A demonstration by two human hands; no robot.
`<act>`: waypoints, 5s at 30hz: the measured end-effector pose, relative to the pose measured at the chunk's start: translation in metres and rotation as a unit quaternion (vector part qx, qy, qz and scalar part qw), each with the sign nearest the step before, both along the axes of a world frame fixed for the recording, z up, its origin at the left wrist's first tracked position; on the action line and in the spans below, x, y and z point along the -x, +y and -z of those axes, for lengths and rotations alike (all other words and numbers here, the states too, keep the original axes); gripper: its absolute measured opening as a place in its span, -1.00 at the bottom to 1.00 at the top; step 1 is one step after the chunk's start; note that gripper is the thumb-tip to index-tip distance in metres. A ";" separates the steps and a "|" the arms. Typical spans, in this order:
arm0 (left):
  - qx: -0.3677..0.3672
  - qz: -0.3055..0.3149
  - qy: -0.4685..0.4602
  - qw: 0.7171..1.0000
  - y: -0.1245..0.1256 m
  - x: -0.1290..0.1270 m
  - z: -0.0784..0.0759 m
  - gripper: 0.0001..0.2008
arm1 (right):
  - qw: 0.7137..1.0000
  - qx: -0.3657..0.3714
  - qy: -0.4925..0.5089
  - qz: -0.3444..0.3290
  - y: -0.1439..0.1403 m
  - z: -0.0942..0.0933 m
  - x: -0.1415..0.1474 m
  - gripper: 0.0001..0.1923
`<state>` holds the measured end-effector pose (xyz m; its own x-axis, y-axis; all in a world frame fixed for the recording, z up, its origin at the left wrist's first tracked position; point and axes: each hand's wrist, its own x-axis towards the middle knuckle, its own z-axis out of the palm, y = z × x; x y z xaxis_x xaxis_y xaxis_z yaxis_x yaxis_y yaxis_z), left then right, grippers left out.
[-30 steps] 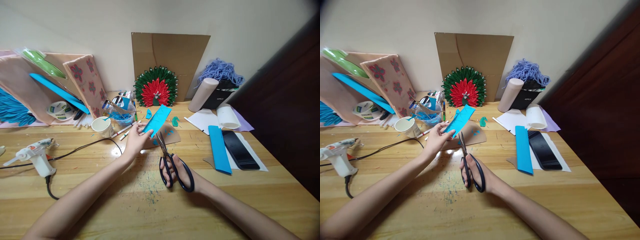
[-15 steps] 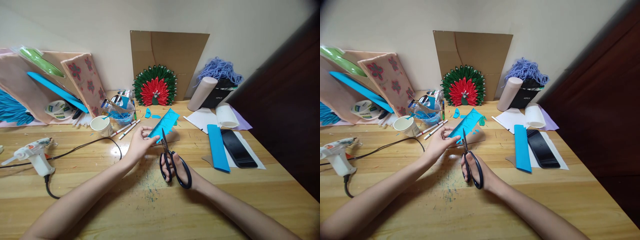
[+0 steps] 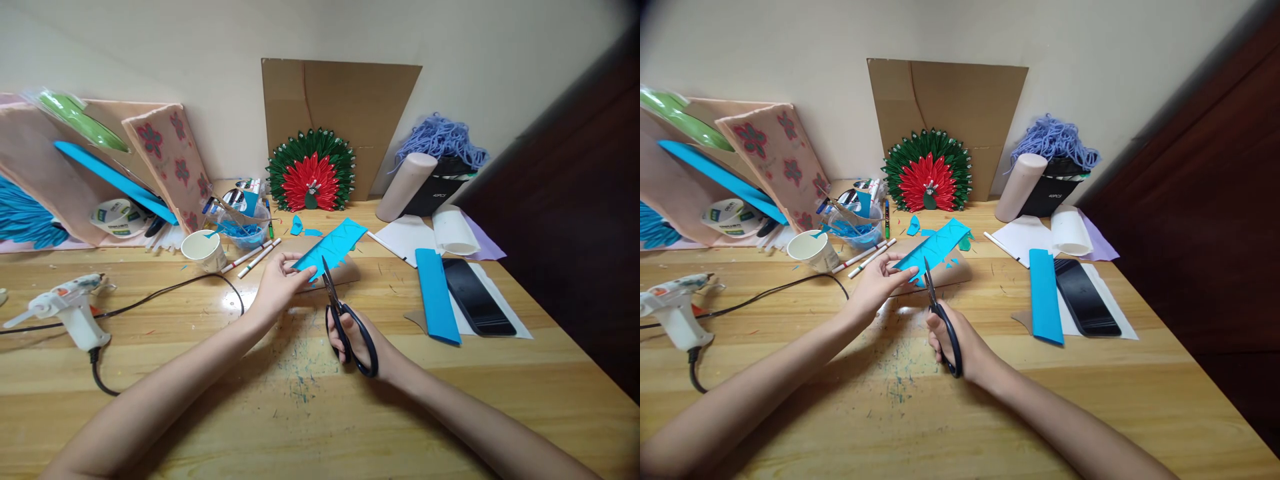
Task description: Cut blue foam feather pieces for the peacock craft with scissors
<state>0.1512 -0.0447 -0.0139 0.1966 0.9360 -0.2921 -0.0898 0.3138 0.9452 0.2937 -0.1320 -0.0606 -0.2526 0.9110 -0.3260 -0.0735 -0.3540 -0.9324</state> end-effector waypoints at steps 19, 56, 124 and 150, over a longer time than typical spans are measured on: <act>-0.169 -0.033 0.041 0.984 0.004 0.004 0.012 -0.77 | 0.993 -0.064 -0.071 -0.062 0.000 -0.006 -0.006 -0.41; -0.262 -0.027 0.118 0.957 -0.004 0.003 0.018 -0.81 | 0.996 -0.049 -0.041 -0.069 -0.003 -0.013 -0.002 -0.29; -0.294 0.338 0.162 0.879 -0.017 0.005 0.007 -0.70 | 0.986 -0.123 -0.104 0.044 0.025 -0.023 -0.022 -0.69; -0.147 0.249 0.033 0.957 -0.018 -0.010 0.024 -0.75 | 0.985 -0.110 -0.005 0.134 0.026 -0.015 -0.015 -0.61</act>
